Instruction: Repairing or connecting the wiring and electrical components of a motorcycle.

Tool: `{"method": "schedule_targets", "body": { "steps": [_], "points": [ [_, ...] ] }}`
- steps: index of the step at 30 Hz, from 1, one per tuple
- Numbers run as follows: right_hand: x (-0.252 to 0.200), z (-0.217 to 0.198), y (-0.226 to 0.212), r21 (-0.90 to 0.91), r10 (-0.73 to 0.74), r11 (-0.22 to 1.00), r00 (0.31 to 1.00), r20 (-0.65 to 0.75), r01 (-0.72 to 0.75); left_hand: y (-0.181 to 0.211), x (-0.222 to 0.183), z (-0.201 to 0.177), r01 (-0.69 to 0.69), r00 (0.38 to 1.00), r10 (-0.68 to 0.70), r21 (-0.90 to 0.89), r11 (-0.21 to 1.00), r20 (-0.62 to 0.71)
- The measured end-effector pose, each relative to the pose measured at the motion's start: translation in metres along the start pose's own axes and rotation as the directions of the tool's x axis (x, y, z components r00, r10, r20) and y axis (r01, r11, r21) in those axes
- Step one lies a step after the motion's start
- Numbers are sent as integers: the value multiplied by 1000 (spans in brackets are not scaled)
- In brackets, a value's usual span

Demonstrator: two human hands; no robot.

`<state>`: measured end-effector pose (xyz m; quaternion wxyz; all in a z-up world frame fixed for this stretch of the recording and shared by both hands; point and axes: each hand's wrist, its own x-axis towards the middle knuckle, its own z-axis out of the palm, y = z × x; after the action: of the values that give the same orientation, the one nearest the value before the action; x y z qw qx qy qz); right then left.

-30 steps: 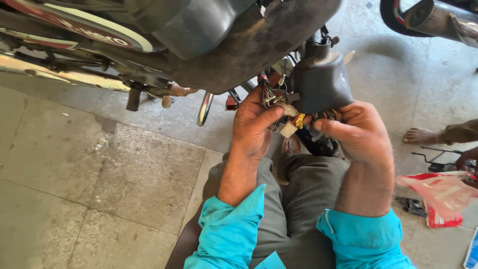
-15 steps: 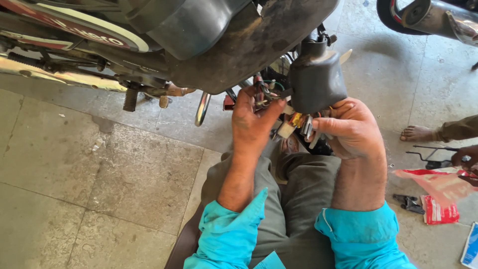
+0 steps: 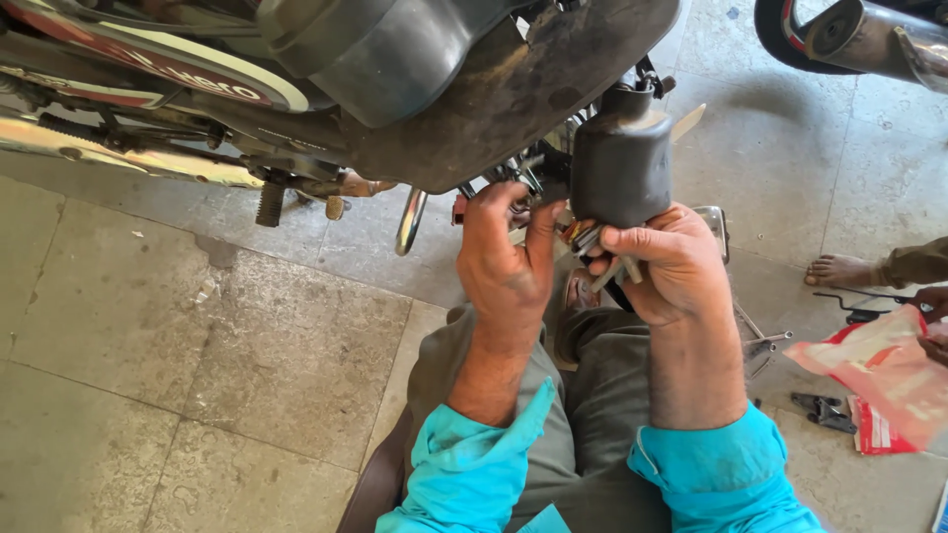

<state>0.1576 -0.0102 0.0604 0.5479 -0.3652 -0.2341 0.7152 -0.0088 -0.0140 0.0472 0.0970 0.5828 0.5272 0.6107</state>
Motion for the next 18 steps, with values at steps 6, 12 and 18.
{"method": "schedule_targets", "body": {
  "steps": [6,12,18],
  "points": [
    [-1,5,8,29,-89,995,996,-24,90,-1,15,-20,51,973,-59,40,998,222],
    [-2,13,21,-21,-179,984,971,-160,178,-14,24,-37,119,920,-16,-240,963,392],
    [0,16,32,-12,-200,979,961,-189,201,-9,28,-38,49,931,40,-234,971,362]
  ]
}}
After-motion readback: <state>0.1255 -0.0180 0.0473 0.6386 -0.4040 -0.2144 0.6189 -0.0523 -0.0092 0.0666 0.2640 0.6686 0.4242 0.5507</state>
